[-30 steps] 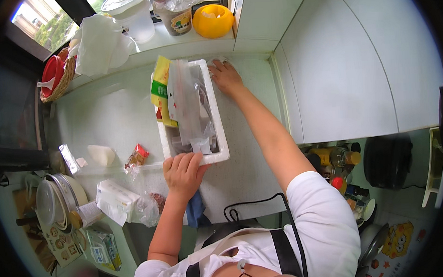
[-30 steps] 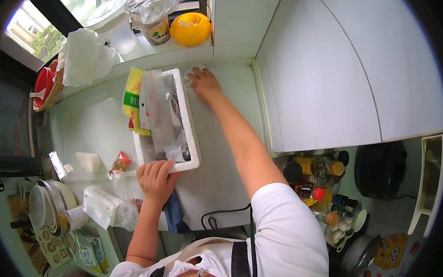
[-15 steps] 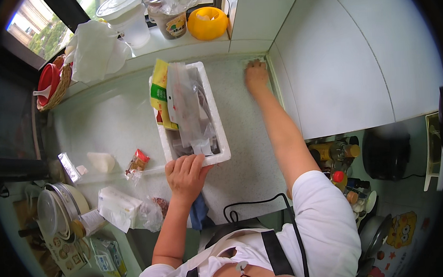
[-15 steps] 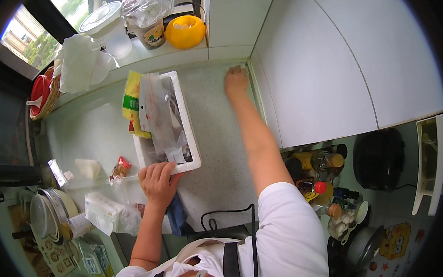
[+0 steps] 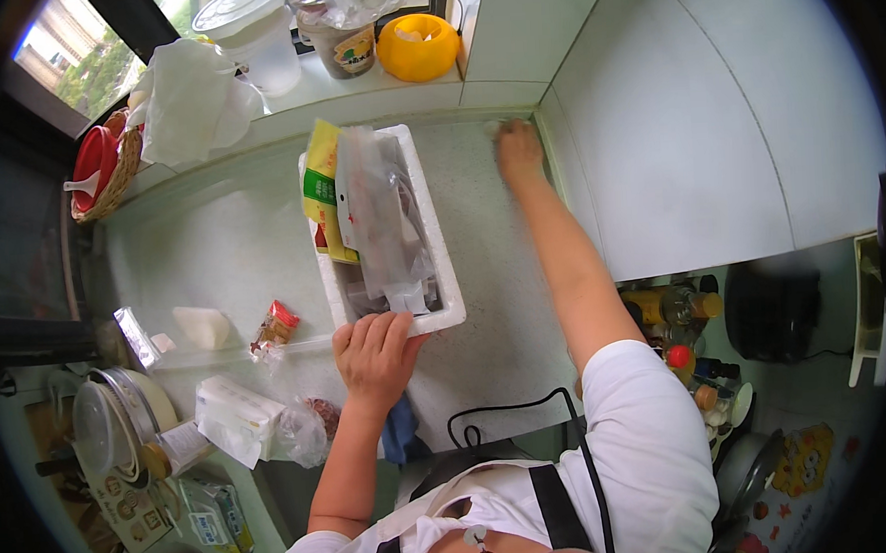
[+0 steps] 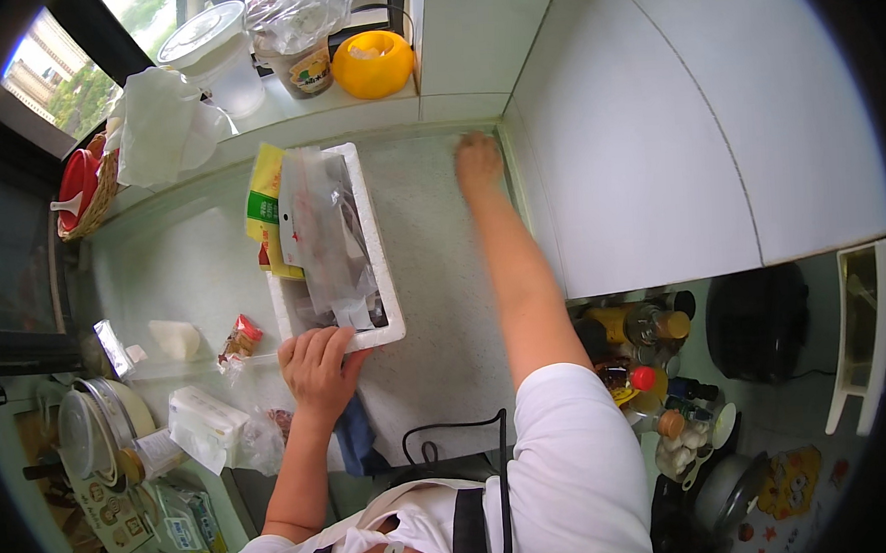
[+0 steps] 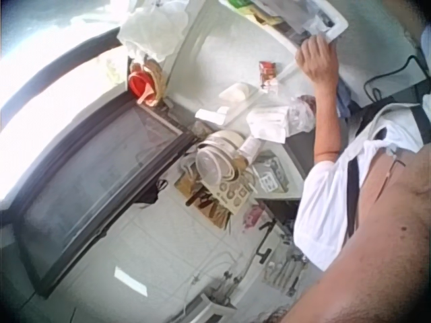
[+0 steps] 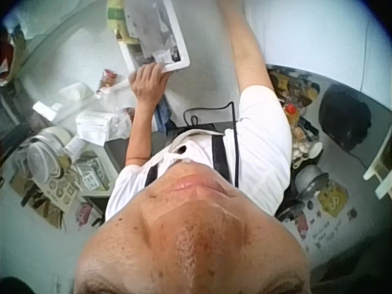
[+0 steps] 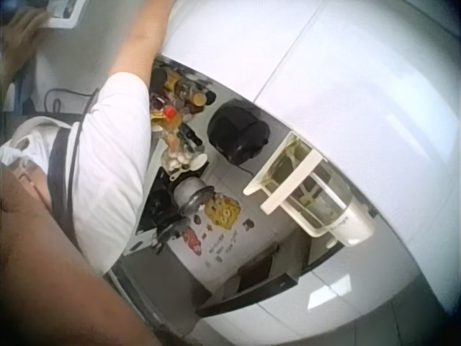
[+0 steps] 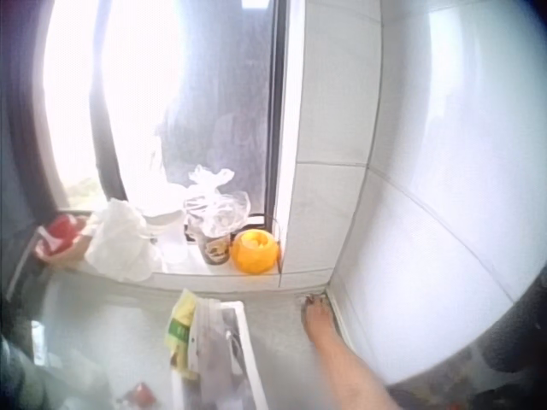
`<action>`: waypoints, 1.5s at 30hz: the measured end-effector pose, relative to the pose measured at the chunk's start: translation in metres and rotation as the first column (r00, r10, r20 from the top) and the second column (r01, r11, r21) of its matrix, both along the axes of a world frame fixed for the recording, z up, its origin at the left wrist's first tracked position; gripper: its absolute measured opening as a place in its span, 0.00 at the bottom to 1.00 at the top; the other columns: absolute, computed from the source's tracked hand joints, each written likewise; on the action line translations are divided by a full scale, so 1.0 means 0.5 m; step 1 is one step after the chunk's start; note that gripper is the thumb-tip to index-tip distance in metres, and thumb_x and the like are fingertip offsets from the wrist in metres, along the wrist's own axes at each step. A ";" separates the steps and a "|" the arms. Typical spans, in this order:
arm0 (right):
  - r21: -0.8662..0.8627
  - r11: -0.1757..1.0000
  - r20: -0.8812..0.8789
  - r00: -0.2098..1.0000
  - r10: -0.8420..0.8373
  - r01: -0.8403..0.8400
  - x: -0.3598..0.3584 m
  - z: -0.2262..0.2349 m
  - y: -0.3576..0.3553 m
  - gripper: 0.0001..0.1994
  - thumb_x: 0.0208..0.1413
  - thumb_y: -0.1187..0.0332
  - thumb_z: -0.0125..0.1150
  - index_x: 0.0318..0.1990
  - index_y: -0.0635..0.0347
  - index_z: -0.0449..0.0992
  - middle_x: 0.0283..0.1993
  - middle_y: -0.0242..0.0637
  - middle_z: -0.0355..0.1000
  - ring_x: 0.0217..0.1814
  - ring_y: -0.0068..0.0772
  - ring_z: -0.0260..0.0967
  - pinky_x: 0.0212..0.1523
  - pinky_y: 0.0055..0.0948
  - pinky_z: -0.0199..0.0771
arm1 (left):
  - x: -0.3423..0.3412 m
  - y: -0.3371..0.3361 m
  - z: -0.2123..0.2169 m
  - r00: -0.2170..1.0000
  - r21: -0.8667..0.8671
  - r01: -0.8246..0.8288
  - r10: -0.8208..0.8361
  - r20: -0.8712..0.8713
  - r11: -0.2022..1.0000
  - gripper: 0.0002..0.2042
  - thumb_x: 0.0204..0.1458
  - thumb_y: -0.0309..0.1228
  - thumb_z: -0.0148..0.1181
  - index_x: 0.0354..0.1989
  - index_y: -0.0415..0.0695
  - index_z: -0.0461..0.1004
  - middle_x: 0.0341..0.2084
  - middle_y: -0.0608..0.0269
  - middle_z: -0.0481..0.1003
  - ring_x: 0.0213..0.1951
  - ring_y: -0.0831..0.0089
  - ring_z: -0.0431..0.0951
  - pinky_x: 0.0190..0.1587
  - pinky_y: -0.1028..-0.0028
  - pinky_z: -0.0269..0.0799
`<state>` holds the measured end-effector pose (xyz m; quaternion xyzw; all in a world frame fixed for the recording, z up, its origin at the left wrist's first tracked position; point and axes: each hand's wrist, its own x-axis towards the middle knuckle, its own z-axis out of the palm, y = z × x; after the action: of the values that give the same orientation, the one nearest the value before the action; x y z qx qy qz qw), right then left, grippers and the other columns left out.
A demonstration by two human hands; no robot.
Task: The person wipes a kitchen counter and wall tile with a cloth, then removes items from a styrofoam box and places them into plastic bags.
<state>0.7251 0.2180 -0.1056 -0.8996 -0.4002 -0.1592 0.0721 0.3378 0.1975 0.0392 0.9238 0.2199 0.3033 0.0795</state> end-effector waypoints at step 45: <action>-0.409 0.892 -0.199 0.935 -0.294 0.194 0.006 0.064 0.009 0.25 0.51 0.71 0.45 0.58 0.68 0.52 0.60 0.48 0.53 0.45 0.44 0.70 0.37 0.36 0.73 | 0.070 0.009 0.024 0.991 -0.101 0.088 -0.077 0.108 0.991 0.04 0.42 0.29 0.58 0.25 0.45 0.72 0.24 0.66 0.72 0.29 0.68 0.72 0.30 0.71 0.65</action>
<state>0.7279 0.2225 -0.0737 -0.9524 -0.2938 0.0315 -0.0747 0.3726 0.2023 0.0512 0.9096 0.1928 0.3352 0.1520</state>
